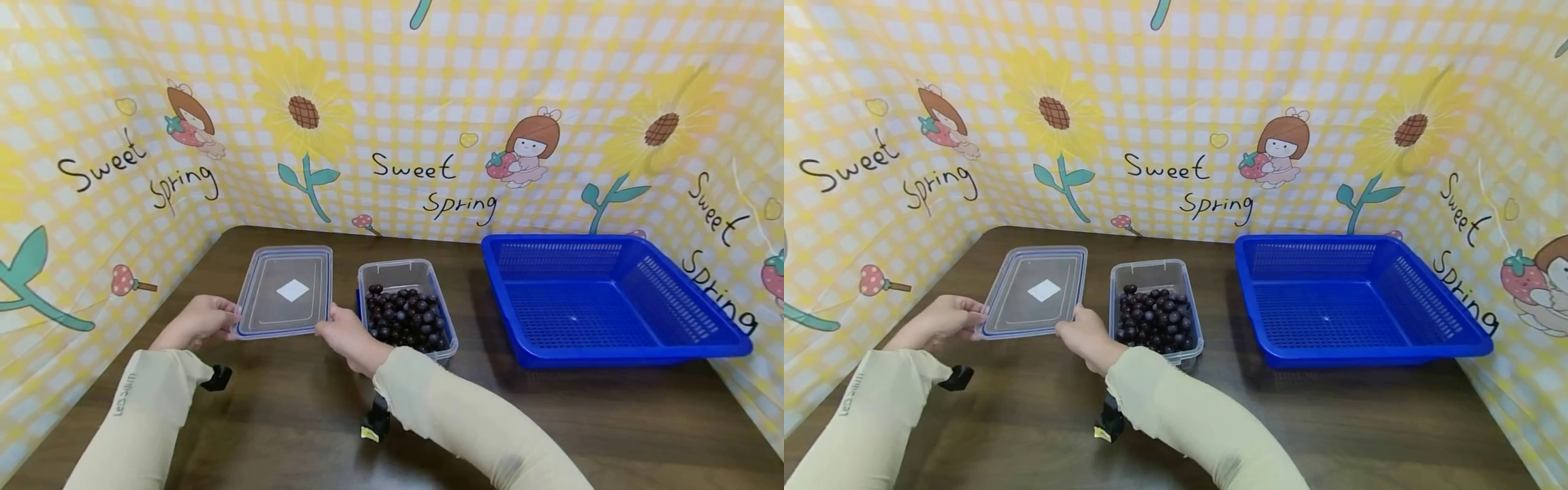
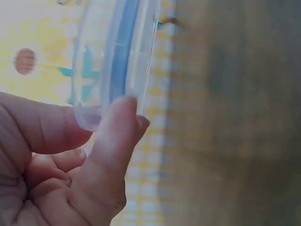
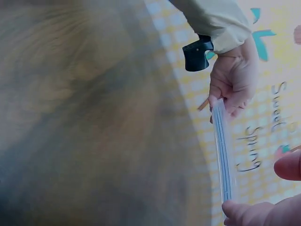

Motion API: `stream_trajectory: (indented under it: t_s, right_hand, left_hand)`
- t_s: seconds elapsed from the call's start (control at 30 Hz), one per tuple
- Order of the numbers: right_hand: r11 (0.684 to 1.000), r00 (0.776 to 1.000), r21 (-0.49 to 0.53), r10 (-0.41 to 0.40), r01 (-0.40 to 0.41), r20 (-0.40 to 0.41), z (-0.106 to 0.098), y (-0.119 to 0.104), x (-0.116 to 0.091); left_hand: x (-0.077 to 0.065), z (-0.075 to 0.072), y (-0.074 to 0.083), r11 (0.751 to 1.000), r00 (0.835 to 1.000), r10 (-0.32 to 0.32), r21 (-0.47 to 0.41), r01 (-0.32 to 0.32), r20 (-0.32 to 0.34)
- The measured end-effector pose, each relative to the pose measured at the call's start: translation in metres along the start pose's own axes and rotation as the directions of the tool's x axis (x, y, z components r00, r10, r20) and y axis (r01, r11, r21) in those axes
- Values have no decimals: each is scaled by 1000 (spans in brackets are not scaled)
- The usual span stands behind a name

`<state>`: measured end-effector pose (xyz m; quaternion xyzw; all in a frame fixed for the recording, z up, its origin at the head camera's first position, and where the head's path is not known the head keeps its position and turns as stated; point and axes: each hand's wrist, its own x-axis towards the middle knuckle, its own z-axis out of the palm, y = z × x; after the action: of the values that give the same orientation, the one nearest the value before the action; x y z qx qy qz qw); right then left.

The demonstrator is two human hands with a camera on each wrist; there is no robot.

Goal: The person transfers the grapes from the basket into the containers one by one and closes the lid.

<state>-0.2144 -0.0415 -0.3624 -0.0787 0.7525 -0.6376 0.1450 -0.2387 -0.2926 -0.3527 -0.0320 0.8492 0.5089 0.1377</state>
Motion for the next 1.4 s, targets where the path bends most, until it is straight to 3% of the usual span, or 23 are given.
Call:
stream_trajectory:
  t_s: [0.1,0.17,0.43,0.53,0.63,0.77,0.93,1.07,1.17,1.23,1.3,1.4]
  right_hand:
    - [1000,1000,31,-2,2,22,-7,-8,-4]
    - [999,1000,41,-7,7,23,-12,-9,-6]
    - [975,997,217,-65,56,31,-59,-3,-13]
    - [969,994,225,-110,105,8,-80,-4,-15]
    - [975,986,145,-167,169,-24,-98,-3,-16]
    - [967,967,-39,-253,251,-43,-117,4,-14]
    - [892,919,-289,-386,347,-87,-134,9,-12]
    - [864,885,-340,-440,372,-151,-146,13,-8]
    - [851,845,-315,-494,421,-205,-154,17,-7]
    - [804,790,-353,-570,478,-228,-158,19,-7]
    - [725,707,-425,-667,542,-235,-161,20,-7]
    - [575,552,-555,-801,601,-232,-164,22,-6]
  left_hand:
    - [-5,-3,11,999,999,30,31,-30,-9]
    - [-7,-2,15,999,999,38,3,-38,-14]
    - [-2,25,36,985,994,106,-133,-110,-36]
    - [-1,36,49,973,989,138,-182,-144,-47]
    - [-1,48,59,958,984,170,-227,-176,-45]
    - [-1,63,70,946,981,194,-263,-192,-19]
    - [-4,76,81,936,975,221,-288,-203,32]
    - [-13,81,90,939,973,222,-283,-195,65]
    - [-21,86,98,942,973,220,-275,-192,73]
    - [-24,90,104,940,971,227,-278,-199,73]
    - [-26,93,108,936,971,231,-287,-203,68]
    - [-28,95,111,934,970,232,-296,-201,75]
